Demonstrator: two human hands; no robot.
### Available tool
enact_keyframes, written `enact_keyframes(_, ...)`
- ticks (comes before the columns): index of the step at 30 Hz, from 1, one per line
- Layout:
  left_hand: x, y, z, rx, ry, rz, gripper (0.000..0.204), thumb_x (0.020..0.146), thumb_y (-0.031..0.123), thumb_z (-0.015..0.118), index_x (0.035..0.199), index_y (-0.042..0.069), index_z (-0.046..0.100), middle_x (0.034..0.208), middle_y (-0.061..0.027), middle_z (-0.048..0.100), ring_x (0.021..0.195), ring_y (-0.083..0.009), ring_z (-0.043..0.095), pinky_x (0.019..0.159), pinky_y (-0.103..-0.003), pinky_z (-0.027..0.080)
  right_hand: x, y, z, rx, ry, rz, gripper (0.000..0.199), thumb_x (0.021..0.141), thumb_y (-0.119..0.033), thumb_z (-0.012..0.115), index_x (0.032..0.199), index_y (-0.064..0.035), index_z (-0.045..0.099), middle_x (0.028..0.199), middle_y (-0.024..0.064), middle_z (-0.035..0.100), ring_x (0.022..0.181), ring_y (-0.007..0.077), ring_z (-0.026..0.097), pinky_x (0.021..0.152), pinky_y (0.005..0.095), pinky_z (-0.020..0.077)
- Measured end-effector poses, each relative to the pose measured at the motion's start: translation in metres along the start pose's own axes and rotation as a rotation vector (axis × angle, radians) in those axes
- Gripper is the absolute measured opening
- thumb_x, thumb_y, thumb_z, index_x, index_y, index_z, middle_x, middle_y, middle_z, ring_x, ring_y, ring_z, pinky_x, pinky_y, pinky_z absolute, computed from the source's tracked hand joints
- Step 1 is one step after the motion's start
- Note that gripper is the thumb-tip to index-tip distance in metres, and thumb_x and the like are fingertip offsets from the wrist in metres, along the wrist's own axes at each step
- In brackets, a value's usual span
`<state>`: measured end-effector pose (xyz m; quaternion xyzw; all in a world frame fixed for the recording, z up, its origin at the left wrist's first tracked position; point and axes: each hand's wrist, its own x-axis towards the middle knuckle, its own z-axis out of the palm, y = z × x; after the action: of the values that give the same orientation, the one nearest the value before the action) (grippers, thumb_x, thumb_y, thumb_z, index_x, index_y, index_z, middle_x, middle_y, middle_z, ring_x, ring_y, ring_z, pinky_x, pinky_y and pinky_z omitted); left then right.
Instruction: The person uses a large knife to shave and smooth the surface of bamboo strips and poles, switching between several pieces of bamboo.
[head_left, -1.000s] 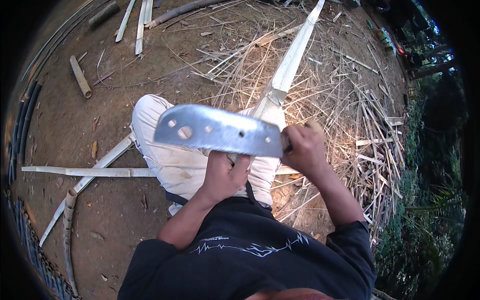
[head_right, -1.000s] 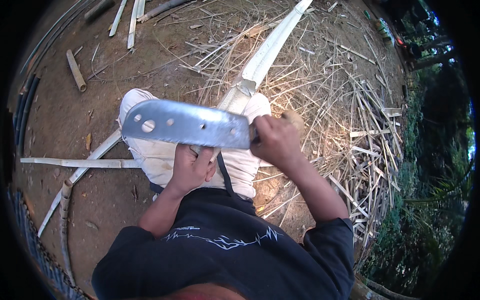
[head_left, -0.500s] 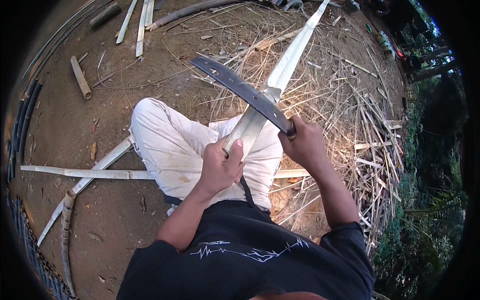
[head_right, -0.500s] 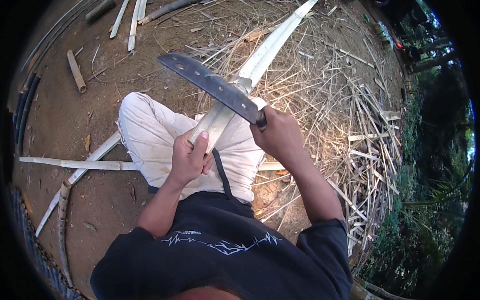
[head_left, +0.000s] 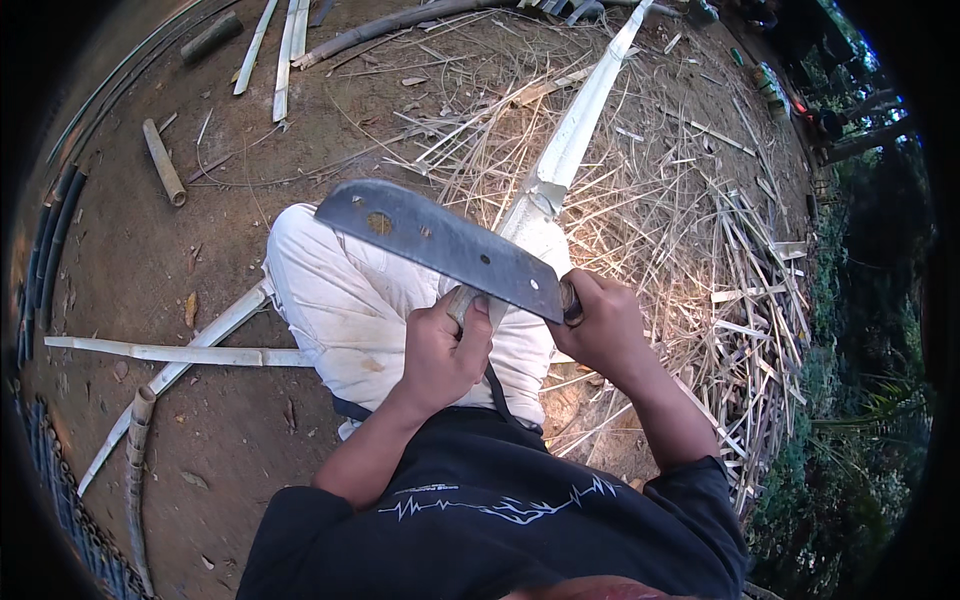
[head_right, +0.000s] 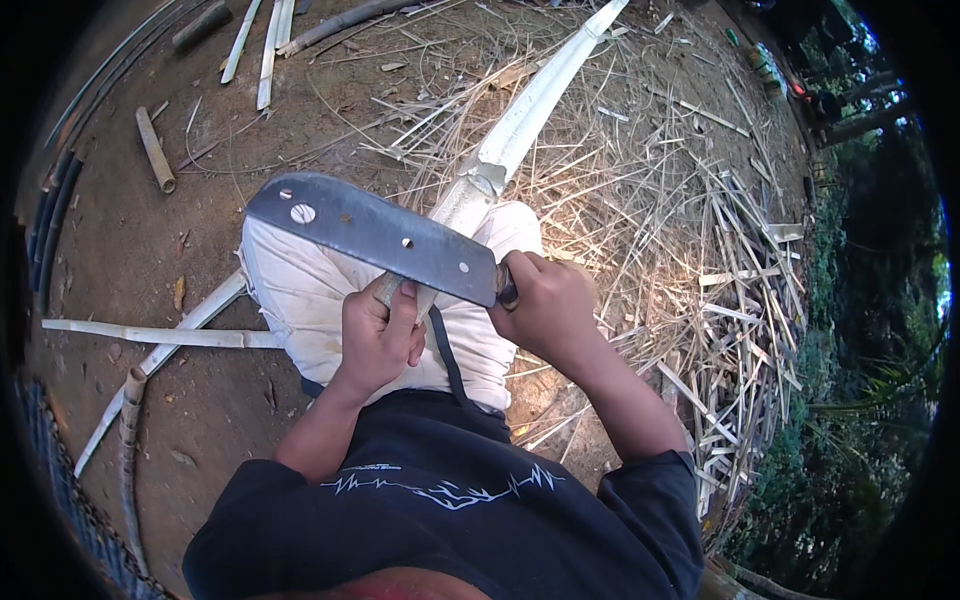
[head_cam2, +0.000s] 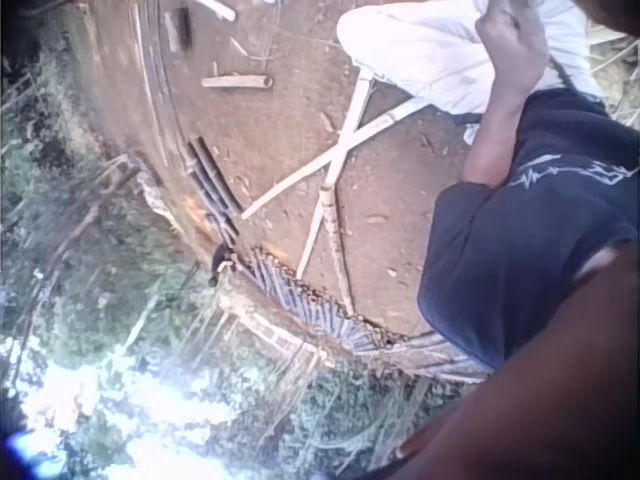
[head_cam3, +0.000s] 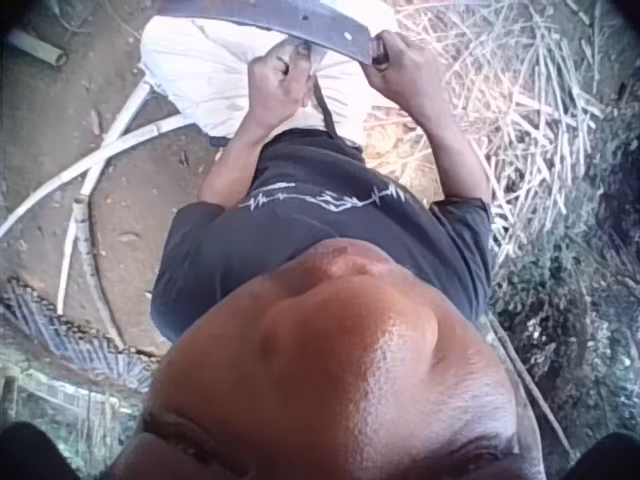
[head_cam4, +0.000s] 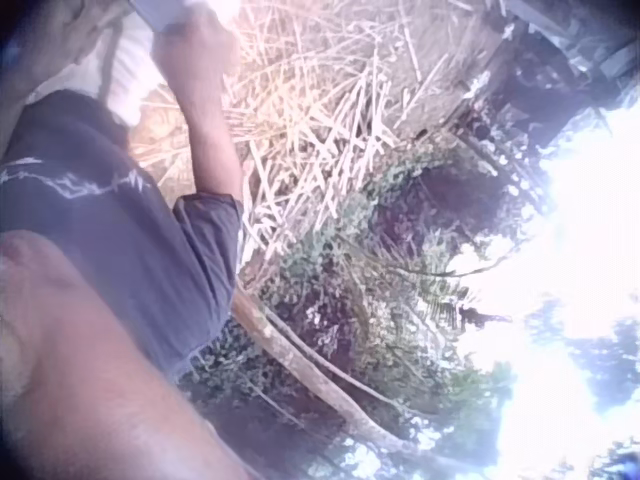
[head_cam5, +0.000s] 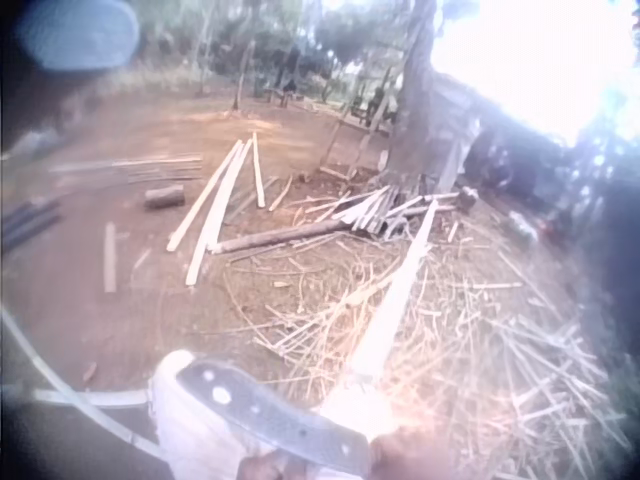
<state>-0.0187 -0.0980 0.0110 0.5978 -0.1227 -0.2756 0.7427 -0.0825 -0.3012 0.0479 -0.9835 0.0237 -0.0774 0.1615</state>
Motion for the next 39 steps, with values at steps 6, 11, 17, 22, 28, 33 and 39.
enact_keyframes(6,-0.012,-0.008,0.015,0.174,-0.020,0.101,0.031,0.101,0.016,0.054,0.075,-0.001,0.055,0.047,-0.0029,0.053,0.040,-0.0101,0.055,0.040,-0.029,0.040,0.024,0.074,0.001,-0.242,0.236,-0.080,0.020,0.072,-0.013,0.074,0.073,-0.0061,0.055,0.063,0.0096,0.061,0.058,0.0308,0.065,0.052,0.0443,0.0488)
enact_keyframes(11,0.005,-0.004,0.003,0.154,-0.008,0.094,0.031,0.101,0.019,0.054,0.079,-0.002,0.058,0.047,-0.0031,0.054,0.041,-0.0106,0.056,0.042,-0.030,0.041,0.017,0.036,0.002,0.192,0.038,0.262,0.016,0.079,-0.013,0.069,0.078,0.0004,0.060,0.062,0.0169,0.061,0.057,0.0345,0.064,0.057,0.0416,0.0493)
enact_keyframes(17,0.002,0.014,-0.001,-0.066,-0.228,-0.167,0.028,0.103,0.020,0.049,0.095,-0.004,0.060,0.065,-0.0098,0.064,0.053,-0.0167,0.066,0.048,-0.029,0.050,0.000,0.039,0.001,0.100,0.085,0.236,0.022,0.077,-0.018,0.073,0.079,-0.0025,0.057,0.067,0.0157,0.061,0.062,0.0343,0.065,0.059,0.0429,0.0504)
enact_keyframes(22,0.022,0.002,-0.033,-0.232,-0.556,-0.244,0.076,0.105,0.053,0.024,0.128,-0.013,0.054,0.099,-0.0279,0.070,0.080,-0.0334,0.074,0.064,-0.034,0.062,-0.004,0.046,0.018,-0.007,0.062,0.147,0.028,0.078,-0.026,0.076,0.089,-0.0061,0.060,0.078,0.0111,0.065,0.068,0.0317,0.067,0.061,0.0434,0.0527)
enact_keyframes(28,0.053,-0.026,-0.031,-0.589,-0.730,-0.567,0.103,0.095,0.077,0.014,0.124,-0.012,0.056,0.096,-0.0293,0.070,0.080,-0.0387,0.073,0.074,-0.044,0.061,-0.015,0.046,0.021,-0.022,0.106,0.128,0.029,0.077,-0.026,0.076,0.092,-0.0071,0.059,0.078,0.0095,0.065,0.069,0.0311,0.068,0.059,0.0426,0.0527)
enact_keyframes(33,0.062,-0.024,-0.010,-0.368,-0.811,-0.573,0.071,0.103,0.057,0.034,0.121,-0.009,0.054,0.085,-0.0218,0.068,0.077,-0.0357,0.072,0.073,-0.046,0.061,-0.019,0.044,0.027,0.035,0.064,0.161,0.029,0.079,-0.025,0.075,0.093,-0.0070,0.058,0.078,0.0095,0.065,0.069,0.0313,0.067,0.060,0.0425,0.0528)
enact_keyframes(39,0.057,-0.023,-0.001,-0.622,-0.615,-0.659,0.032,0.095,0.017,0.056,0.119,-0.004,0.053,0.099,-0.0156,0.063,0.090,-0.0272,0.067,0.077,-0.045,0.057,-0.019,0.046,0.029,-0.040,0.033,0.094,0.031,0.080,-0.025,0.073,0.098,-0.0058,0.058,0.083,0.0102,0.065,0.077,0.0301,0.068,0.065,0.0418,0.0535)
